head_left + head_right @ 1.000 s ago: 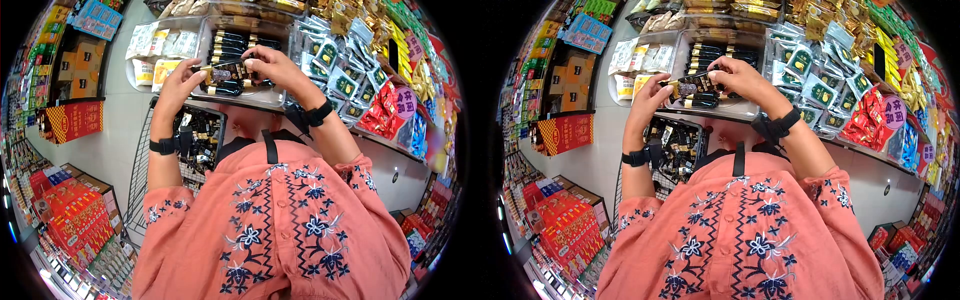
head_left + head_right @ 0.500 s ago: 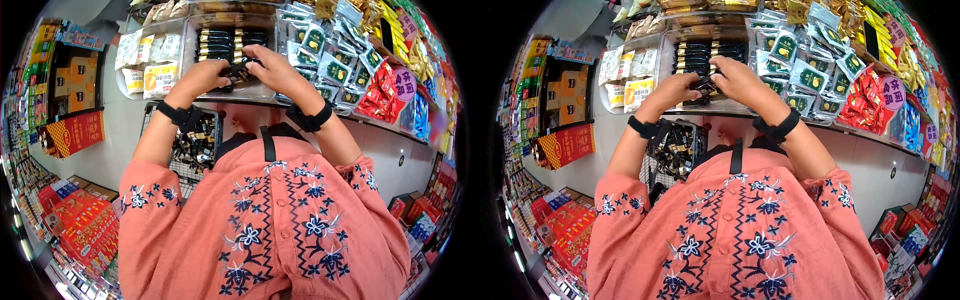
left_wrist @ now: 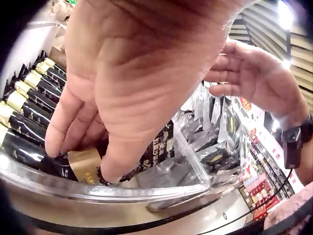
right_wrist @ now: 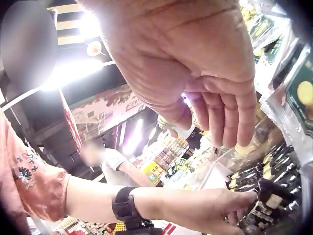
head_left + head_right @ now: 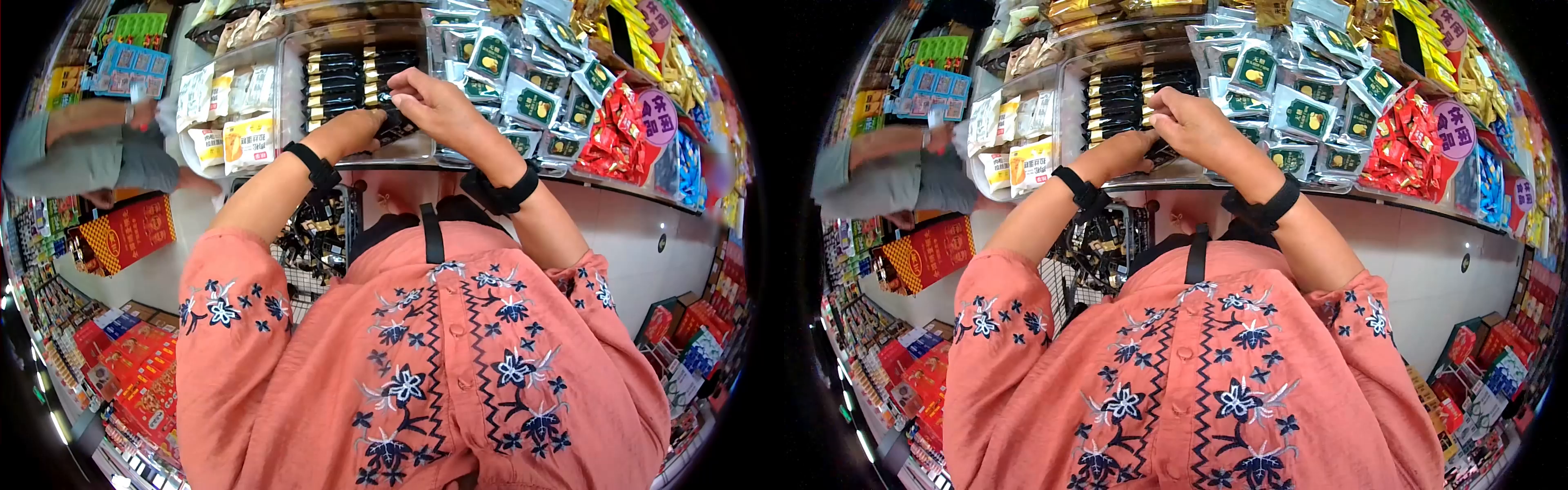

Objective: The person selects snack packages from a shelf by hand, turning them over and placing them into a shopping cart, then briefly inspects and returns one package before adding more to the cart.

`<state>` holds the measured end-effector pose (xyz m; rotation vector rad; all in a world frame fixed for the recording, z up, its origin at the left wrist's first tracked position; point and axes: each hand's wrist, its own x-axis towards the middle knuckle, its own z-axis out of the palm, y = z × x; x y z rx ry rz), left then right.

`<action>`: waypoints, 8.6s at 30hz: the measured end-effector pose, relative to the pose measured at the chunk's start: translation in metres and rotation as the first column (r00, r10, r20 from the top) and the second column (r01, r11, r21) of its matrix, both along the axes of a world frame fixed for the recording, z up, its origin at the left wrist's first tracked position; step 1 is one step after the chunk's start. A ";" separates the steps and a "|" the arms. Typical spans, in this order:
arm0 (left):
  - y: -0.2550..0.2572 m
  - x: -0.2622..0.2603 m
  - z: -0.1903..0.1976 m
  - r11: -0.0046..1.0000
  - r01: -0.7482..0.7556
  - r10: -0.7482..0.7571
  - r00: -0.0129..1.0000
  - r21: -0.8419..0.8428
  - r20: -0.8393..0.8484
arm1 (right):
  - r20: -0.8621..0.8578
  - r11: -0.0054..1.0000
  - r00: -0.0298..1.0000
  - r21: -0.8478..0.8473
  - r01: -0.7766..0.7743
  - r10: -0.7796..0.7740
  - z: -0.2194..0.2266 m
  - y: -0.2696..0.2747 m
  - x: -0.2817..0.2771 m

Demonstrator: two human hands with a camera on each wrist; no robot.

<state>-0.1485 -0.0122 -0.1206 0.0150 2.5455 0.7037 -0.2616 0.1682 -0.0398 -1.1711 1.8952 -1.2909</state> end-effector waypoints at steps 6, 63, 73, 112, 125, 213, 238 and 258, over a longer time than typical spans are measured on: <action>0.009 -0.013 -0.010 0.967 0.216 -0.218 0.976 -0.134 0.001 | 0.045 1.000 0.999 0.028 0.006 -0.007 0.009 0.000 0.000; -0.006 -0.028 -0.015 1.000 0.011 0.002 0.820 -0.019 0.573 | 0.107 0.983 0.992 0.161 -0.084 0.068 -0.011 0.004 0.006; -0.047 0.013 0.064 0.896 -0.362 0.373 0.928 0.258 0.004 | -0.149 0.945 0.956 0.251 -0.209 0.251 -0.038 -0.021 0.006; 0.020 0.230 0.062 0.058 -0.834 0.926 0.250 0.549 0.282 | -0.387 0.502 0.381 0.821 -0.272 0.839 -0.097 -0.100 0.039; 0.014 0.201 0.056 0.173 -0.817 0.899 0.359 0.550 0.251 | -0.437 0.558 0.399 0.785 -0.268 0.806 -0.106 -0.100 0.047; 0.016 0.231 0.035 0.131 -0.835 0.922 0.300 0.534 0.244 | -0.105 0.337 0.665 0.913 -0.231 0.740 -0.106 -0.097 -0.008; 0.018 0.232 0.031 0.146 -0.854 0.905 0.319 0.500 0.281 | -0.257 0.477 0.719 0.871 -0.117 0.646 -0.108 -0.099 -0.017; 0.021 0.239 0.020 0.131 -0.837 0.908 0.316 0.531 0.274 | -0.380 0.592 0.747 0.805 -0.023 0.545 -0.104 -0.115 -0.035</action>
